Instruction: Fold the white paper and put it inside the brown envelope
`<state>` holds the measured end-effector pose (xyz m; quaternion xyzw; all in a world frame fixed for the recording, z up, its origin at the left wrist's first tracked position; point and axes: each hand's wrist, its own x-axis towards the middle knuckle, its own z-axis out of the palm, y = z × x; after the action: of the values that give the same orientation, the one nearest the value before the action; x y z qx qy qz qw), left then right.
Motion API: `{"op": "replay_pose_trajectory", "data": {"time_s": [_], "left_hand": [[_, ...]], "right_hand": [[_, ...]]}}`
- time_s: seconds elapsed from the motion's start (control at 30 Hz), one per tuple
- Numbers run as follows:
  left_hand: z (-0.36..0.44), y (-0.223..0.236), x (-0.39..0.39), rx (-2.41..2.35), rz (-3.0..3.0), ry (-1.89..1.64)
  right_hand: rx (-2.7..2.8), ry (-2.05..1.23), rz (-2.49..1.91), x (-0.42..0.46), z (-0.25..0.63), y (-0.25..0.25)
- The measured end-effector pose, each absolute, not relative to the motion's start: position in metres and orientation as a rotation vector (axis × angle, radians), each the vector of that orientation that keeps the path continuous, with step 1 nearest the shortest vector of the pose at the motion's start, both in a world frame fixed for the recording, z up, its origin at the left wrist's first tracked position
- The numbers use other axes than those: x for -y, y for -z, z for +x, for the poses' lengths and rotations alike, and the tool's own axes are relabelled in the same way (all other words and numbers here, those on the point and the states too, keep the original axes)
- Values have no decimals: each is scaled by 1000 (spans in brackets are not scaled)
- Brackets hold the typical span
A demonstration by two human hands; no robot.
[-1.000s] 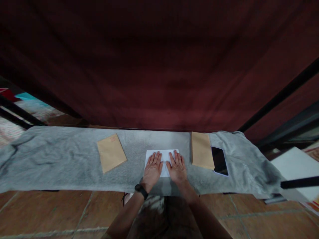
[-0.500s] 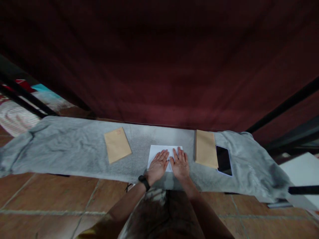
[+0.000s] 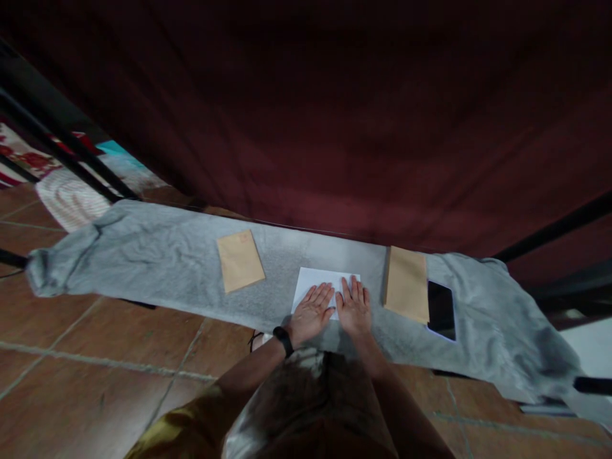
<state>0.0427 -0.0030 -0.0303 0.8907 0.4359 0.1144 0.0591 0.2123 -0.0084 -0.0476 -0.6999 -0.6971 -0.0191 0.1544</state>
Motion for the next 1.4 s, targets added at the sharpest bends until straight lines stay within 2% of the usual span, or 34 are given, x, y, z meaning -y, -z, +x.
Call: {"op": "replay_pose_trajectory", "data": {"time_s": [0.2,0.43,0.67,1.1,1.4], "left_hand": [[31,22,44,-1210,2714,-328],[28,19,55,-1184,2740,-280],[30,21,59,-1158,2778,-200],[13,26,65,-1053,2894,-275],[10,19,67,-1365,2729,-345]], "right_hand": [[2015,28,-2035,8,212,48],[2032,-11,-2034,11,212,41],[2299,-238,-1627,48,196,39],[2283,-203,-1565,55,197,40],[2297,-60,-1514,68,200,42]]}}
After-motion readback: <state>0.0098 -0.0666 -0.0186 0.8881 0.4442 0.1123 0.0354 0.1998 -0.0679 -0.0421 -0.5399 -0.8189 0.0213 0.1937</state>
